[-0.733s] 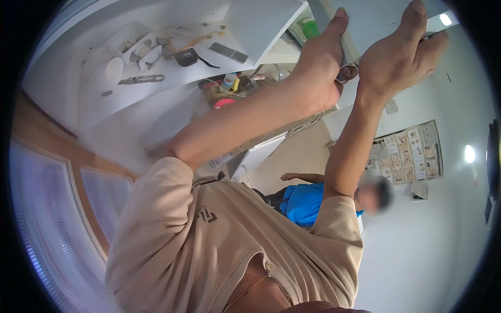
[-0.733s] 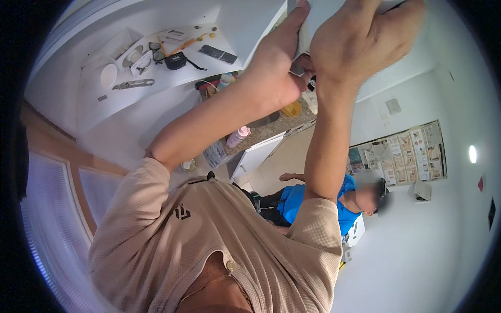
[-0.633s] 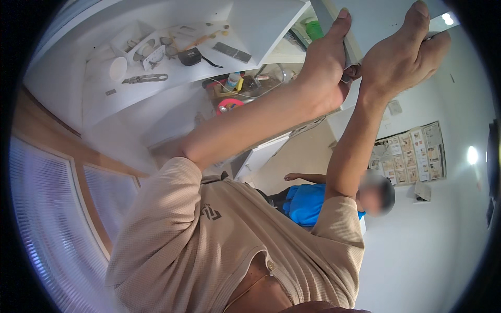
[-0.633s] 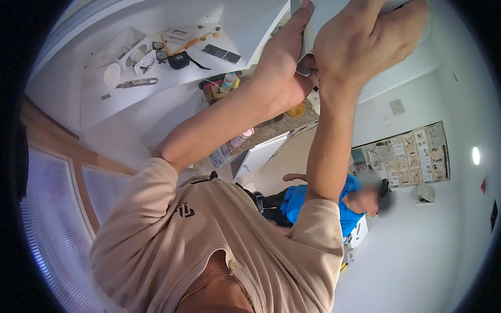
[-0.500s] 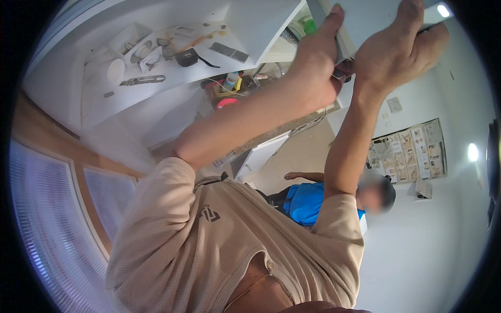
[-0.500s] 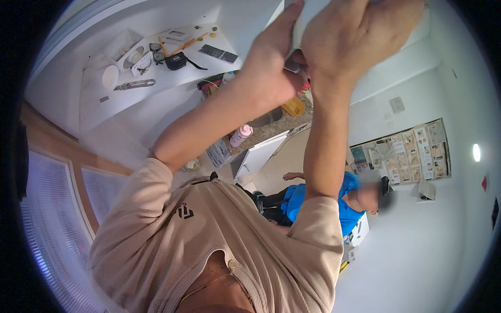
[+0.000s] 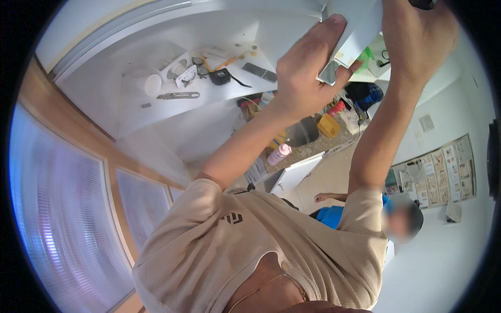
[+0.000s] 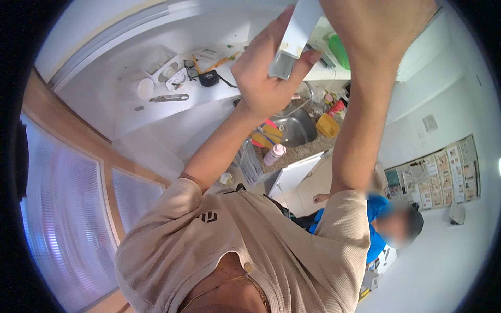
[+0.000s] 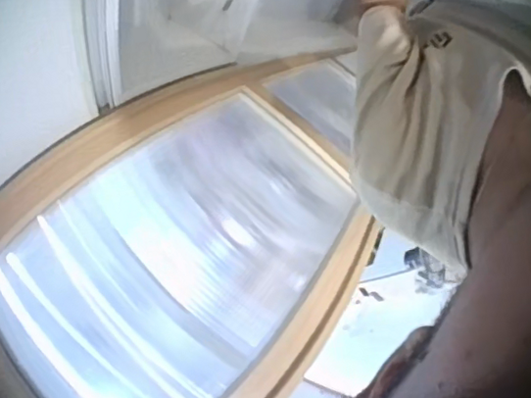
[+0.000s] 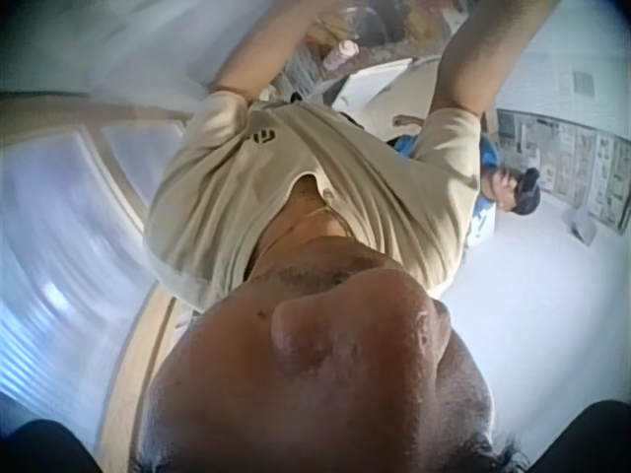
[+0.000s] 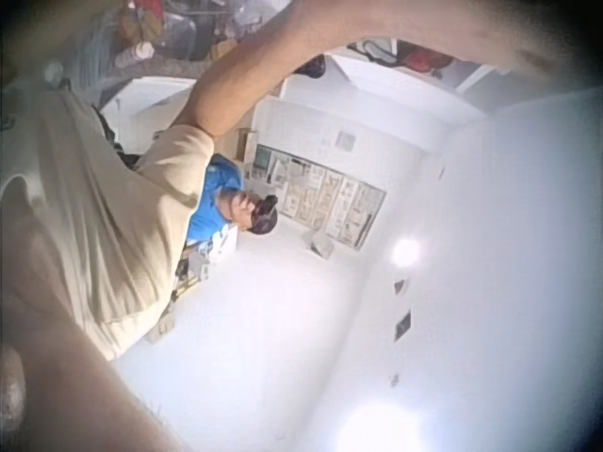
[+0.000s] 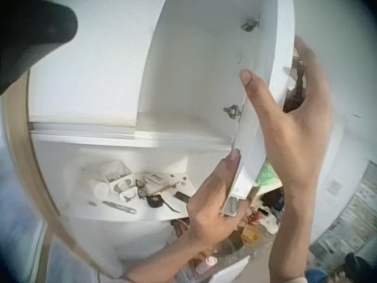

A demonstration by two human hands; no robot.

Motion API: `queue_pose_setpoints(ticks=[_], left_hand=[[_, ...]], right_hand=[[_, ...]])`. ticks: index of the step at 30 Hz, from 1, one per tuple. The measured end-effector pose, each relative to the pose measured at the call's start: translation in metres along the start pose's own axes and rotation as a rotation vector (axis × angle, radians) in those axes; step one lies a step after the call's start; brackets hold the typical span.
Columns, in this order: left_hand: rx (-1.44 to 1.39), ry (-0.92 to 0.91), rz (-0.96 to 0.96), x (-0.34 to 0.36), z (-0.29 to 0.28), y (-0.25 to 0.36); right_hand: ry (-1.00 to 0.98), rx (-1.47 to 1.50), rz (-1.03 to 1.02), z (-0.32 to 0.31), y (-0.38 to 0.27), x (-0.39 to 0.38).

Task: The person installs a white cabinet door by aligning it with the frame and securing it with screws. They use a screwdriver to tighten the screws and repeatedly test the door's movement to ensure proper alignment.

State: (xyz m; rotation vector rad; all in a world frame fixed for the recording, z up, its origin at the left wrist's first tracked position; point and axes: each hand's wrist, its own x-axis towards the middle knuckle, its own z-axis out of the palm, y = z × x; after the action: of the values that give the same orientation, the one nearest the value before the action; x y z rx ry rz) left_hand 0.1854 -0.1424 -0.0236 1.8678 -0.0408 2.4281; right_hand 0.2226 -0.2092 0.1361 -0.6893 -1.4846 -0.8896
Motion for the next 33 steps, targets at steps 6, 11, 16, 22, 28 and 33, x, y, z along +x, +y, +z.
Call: queue_pose_setpoints(ticks=[6,11,16,22,28,33], left_hand=[[0.077,0.025,-0.099,0.005,0.002,0.02],[0.071,-0.166,-0.189,0.011,-0.026,0.024],[0.027,-0.175,-0.326,0.01,-0.028,0.027],[-0.161,-0.232,-0.41,0.002,-0.057,0.03],[-0.041,-0.34,-0.49,-0.007,-0.083,0.038],[-0.45,-0.115,-0.717,0.017,-0.07,0.048]], right_hand=[[0.139,0.147,-0.072,0.009,0.015,0.004],[0.05,0.172,-0.004,0.004,0.006,0.009],[0.139,0.1,-0.072,0.021,0.026,0.005],[0.03,0.09,0.096,-0.007,0.018,-0.003],[0.419,0.466,0.461,-0.013,0.017,-0.075],[0.304,0.705,0.713,-0.016,-0.013,-0.164]])
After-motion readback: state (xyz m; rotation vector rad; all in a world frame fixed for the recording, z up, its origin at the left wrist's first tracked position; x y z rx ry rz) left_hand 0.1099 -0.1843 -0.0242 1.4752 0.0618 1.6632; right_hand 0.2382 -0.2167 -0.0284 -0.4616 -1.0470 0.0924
